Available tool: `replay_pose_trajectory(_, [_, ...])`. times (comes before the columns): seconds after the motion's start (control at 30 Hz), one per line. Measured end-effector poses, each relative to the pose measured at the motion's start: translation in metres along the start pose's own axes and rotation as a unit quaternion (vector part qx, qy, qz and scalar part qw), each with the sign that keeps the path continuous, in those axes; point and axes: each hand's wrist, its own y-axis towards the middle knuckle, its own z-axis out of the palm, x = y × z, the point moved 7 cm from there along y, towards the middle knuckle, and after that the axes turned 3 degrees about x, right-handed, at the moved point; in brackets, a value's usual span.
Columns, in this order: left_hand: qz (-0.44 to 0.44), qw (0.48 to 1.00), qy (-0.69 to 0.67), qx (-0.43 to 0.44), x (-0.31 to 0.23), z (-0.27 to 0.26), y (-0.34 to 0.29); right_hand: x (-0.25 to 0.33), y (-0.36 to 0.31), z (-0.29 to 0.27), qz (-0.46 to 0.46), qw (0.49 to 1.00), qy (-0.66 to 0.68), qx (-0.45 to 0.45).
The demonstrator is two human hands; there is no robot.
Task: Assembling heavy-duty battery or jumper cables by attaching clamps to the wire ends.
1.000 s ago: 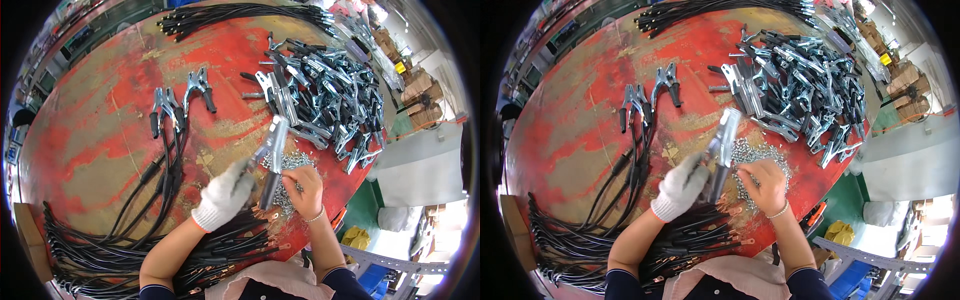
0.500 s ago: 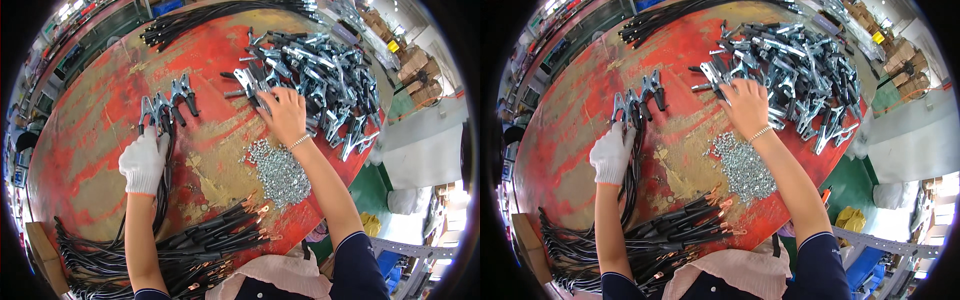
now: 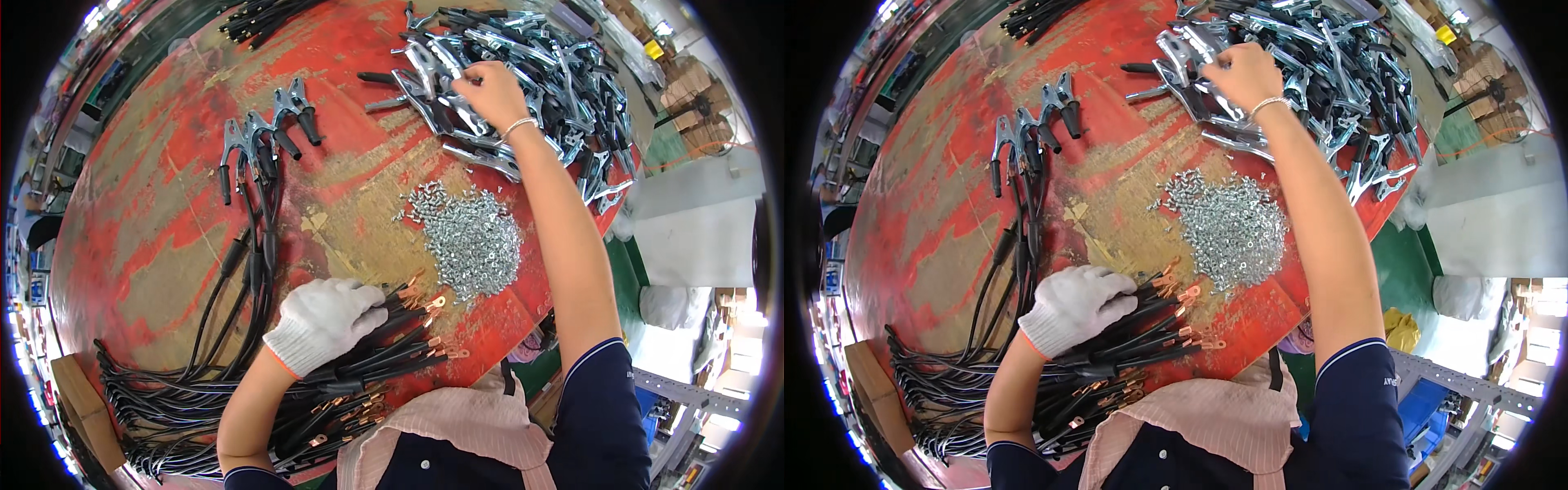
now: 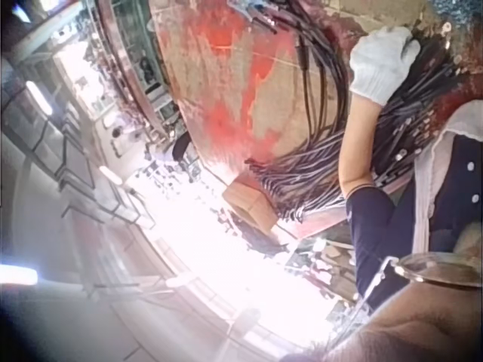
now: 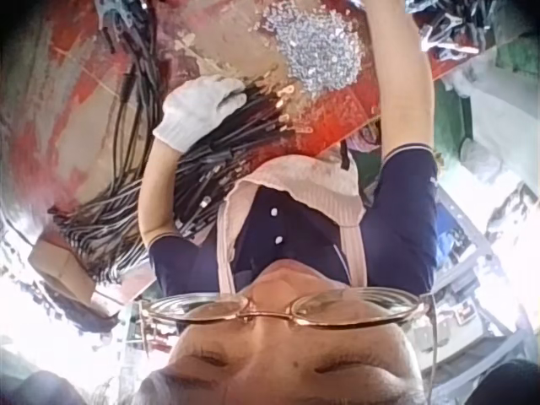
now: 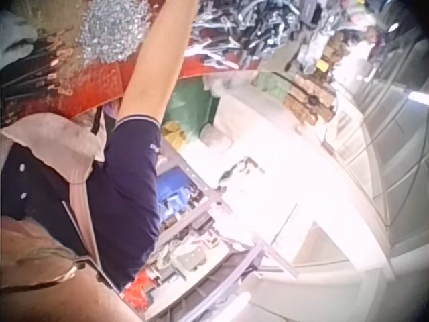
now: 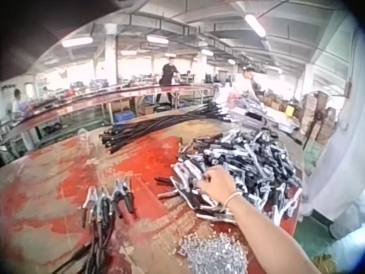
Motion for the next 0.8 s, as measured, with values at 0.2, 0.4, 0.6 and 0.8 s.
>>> replay_pose_trajectory(0.2, [0.067, 0.994, 0.085, 0.025, -0.009, 0.011, -0.003, 0.01, -0.021, -0.024, -0.006, 0.99, -0.103, 0.099])
replay_pose_trajectory(0.4, [0.008, 0.979, 0.201, 0.033, -0.019, 0.039, 0.021, -0.008, -0.017, -0.01, 0.047, 0.995, 0.003, 0.092])
replay_pose_trajectory(0.6, [0.032, 0.988, 0.151, -0.021, -0.021, 0.023, 0.019, -0.026, -0.004, -0.007, -0.042, 0.999, -0.006, -0.016])
replay_pose_trajectory(0.8, [-0.122, 0.991, -0.042, -0.042, 0.011, -0.026, 0.005, -0.001, -0.014, -0.026, -0.091, 0.995, 0.035, -0.037])
